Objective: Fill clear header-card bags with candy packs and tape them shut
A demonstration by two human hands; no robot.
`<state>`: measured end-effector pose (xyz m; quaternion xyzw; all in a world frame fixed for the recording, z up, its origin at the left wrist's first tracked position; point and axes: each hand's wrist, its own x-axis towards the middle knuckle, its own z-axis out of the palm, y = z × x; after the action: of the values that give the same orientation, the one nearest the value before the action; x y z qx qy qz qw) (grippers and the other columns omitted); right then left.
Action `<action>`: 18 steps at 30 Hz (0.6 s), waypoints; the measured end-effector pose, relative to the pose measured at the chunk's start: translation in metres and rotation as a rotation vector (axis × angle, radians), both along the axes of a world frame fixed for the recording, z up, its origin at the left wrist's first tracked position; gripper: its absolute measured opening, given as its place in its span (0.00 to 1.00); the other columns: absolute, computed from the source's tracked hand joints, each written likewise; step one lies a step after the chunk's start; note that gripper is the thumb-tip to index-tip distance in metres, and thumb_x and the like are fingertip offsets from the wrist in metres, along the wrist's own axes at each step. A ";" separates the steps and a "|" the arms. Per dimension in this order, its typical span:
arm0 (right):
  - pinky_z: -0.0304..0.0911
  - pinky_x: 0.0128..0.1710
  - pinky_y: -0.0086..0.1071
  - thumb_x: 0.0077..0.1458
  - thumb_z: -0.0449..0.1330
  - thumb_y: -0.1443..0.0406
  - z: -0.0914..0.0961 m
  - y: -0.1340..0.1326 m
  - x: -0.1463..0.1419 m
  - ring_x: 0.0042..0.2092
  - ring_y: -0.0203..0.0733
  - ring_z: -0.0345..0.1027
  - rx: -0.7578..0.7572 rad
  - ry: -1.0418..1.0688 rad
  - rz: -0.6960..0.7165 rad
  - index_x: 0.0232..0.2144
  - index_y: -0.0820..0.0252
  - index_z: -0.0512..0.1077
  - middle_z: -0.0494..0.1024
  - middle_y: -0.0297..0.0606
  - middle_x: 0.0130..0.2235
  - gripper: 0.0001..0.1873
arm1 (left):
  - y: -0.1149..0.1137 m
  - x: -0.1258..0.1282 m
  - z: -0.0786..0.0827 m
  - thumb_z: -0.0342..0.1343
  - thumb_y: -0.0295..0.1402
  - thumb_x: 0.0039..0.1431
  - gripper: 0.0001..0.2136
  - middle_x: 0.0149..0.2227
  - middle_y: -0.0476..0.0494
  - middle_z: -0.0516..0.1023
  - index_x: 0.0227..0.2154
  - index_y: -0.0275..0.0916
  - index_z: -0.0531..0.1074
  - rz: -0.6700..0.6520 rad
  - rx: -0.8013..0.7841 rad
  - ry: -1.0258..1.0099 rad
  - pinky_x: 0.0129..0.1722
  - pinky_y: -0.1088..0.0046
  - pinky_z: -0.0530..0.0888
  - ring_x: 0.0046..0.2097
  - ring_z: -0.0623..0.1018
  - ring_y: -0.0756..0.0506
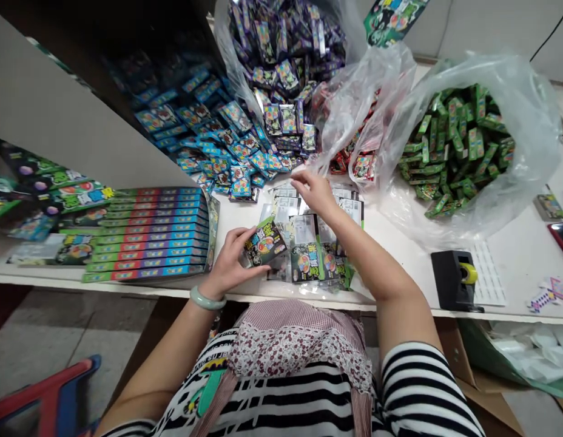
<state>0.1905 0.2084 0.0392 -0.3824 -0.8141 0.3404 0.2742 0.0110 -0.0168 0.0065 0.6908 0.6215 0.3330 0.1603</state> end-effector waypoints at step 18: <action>0.58 0.55 0.54 0.60 0.47 0.72 -0.001 0.133 -0.093 0.59 0.63 0.61 0.458 -0.670 0.010 0.46 0.70 0.77 0.71 0.63 0.56 0.20 | -0.005 -0.017 -0.003 0.66 0.40 0.53 0.44 0.57 0.38 0.64 0.69 0.52 0.48 0.037 -0.029 -0.007 0.59 0.52 0.74 0.59 0.71 0.35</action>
<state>0.0978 0.3415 0.0379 -0.3971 -0.9150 0.0082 0.0700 -0.0063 -0.0218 0.0037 0.6757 0.6383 0.3291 0.1661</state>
